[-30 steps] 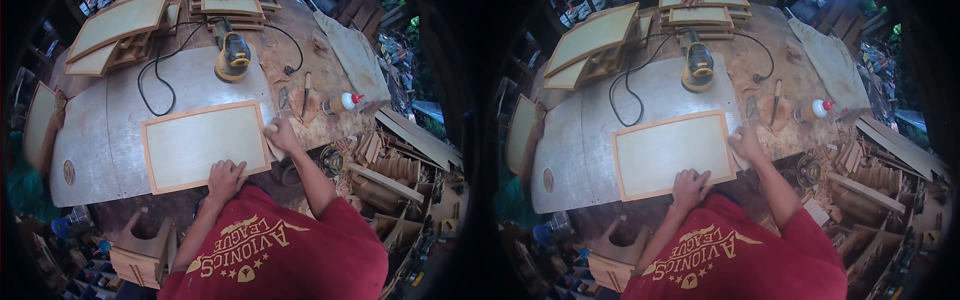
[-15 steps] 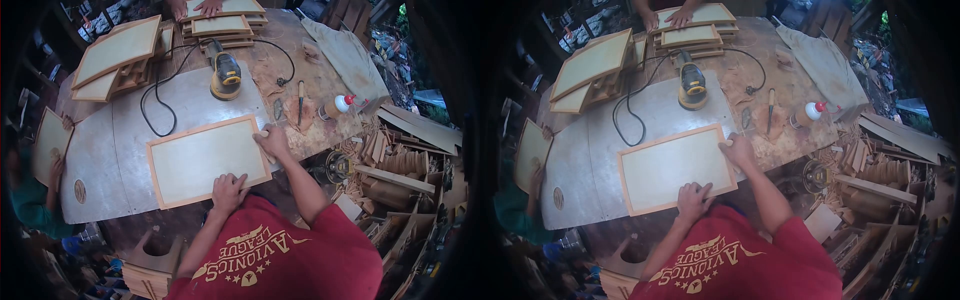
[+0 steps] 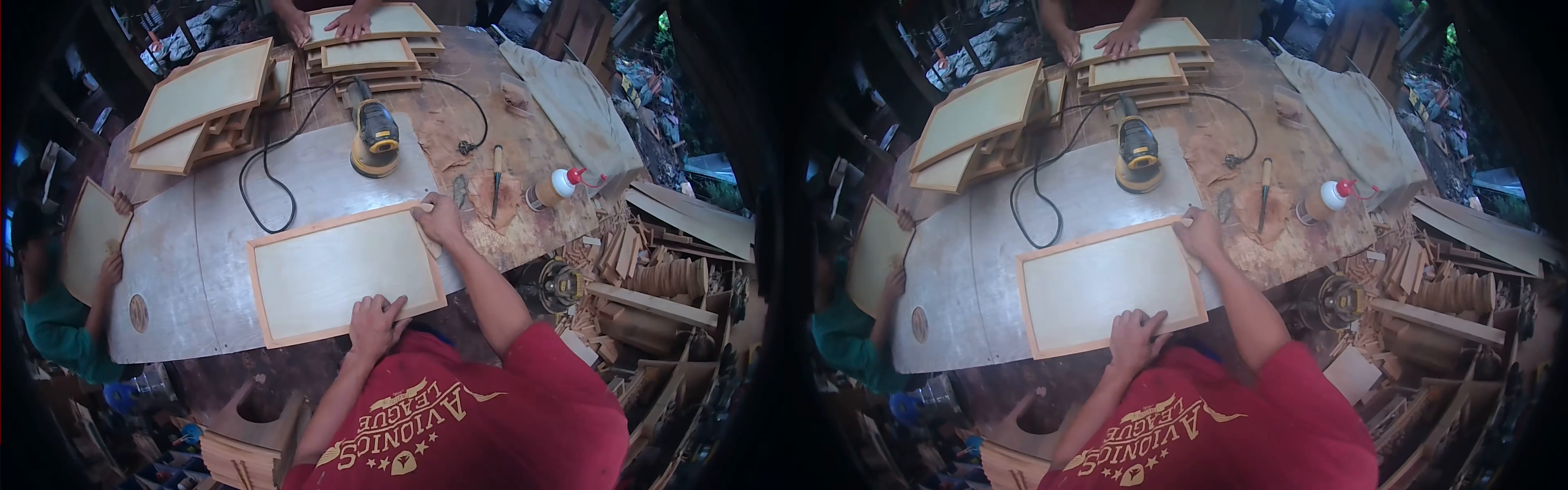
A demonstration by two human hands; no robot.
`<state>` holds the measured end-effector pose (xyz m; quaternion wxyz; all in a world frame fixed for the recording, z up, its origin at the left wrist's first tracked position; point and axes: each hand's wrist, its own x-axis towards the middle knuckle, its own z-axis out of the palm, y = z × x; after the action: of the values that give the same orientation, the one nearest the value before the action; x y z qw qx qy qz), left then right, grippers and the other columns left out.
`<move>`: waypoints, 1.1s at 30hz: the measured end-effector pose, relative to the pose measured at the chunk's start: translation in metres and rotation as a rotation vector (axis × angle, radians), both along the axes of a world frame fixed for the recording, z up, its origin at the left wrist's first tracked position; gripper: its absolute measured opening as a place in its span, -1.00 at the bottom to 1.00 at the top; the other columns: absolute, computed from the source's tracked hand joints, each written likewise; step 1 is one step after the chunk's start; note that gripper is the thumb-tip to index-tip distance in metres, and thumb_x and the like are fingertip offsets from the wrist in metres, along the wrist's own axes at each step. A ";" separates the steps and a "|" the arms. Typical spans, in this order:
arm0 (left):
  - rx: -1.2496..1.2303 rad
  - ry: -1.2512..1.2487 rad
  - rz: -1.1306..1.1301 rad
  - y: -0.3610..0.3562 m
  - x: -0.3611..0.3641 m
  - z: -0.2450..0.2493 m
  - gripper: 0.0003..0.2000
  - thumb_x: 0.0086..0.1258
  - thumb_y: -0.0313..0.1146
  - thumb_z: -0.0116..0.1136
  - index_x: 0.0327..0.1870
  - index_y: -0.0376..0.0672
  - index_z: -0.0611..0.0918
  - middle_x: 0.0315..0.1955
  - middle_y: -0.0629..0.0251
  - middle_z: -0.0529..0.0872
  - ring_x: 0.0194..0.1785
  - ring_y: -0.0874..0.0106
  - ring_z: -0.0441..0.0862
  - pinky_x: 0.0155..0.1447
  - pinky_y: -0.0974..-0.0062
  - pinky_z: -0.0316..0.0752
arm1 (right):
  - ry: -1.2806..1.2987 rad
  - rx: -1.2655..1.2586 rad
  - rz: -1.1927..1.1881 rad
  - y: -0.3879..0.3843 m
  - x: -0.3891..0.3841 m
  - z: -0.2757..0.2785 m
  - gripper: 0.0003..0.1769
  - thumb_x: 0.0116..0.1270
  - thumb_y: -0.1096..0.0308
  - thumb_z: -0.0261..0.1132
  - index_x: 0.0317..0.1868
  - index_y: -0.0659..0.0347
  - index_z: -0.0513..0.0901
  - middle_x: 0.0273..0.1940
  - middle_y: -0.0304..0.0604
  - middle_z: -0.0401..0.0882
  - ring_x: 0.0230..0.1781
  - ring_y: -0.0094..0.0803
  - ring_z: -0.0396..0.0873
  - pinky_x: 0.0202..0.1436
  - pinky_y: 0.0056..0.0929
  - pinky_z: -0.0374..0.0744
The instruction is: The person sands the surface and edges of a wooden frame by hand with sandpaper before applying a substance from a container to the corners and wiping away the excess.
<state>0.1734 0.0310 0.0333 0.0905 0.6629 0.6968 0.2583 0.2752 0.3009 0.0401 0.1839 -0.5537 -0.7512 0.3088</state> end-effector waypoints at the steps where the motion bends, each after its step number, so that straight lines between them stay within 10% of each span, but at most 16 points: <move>1: 0.004 0.004 -0.001 0.000 0.000 0.000 -0.53 0.22 -0.07 0.54 0.19 0.13 0.78 -0.28 0.36 0.56 -0.17 0.30 0.53 -0.06 0.25 0.42 | 0.002 0.029 0.012 0.000 0.002 -0.004 -0.61 0.21 0.12 0.56 -0.20 0.32 0.80 -0.21 0.21 0.81 -0.12 0.06 0.81 0.06 -0.09 0.70; 16: 0.030 -0.005 0.000 0.001 0.000 -0.001 -0.51 0.17 -0.10 0.57 0.18 0.14 0.78 -0.29 0.36 0.56 -0.20 0.29 0.53 -0.10 0.25 0.42 | -0.226 -0.018 0.159 -0.005 0.013 0.035 -0.66 0.34 0.08 0.45 -0.02 0.12 0.80 -0.05 0.11 0.80 0.04 0.10 0.76 0.15 0.02 0.66; 33: 0.016 -0.100 0.020 -0.001 -0.004 -0.002 -0.54 0.23 -0.06 0.54 0.18 0.17 0.76 -0.26 0.34 0.55 -0.13 0.28 0.54 -0.03 0.24 0.42 | -0.078 0.385 0.999 -0.005 -0.123 0.011 -0.78 0.41 0.15 0.37 -0.18 0.12 0.73 -0.17 -0.10 0.71 -0.04 -0.01 0.70 0.04 -0.03 0.67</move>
<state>0.1695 0.0305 0.0310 0.1174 0.6428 0.6959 0.2979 0.1525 0.2963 0.0506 0.0845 -0.0961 -0.9725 0.1946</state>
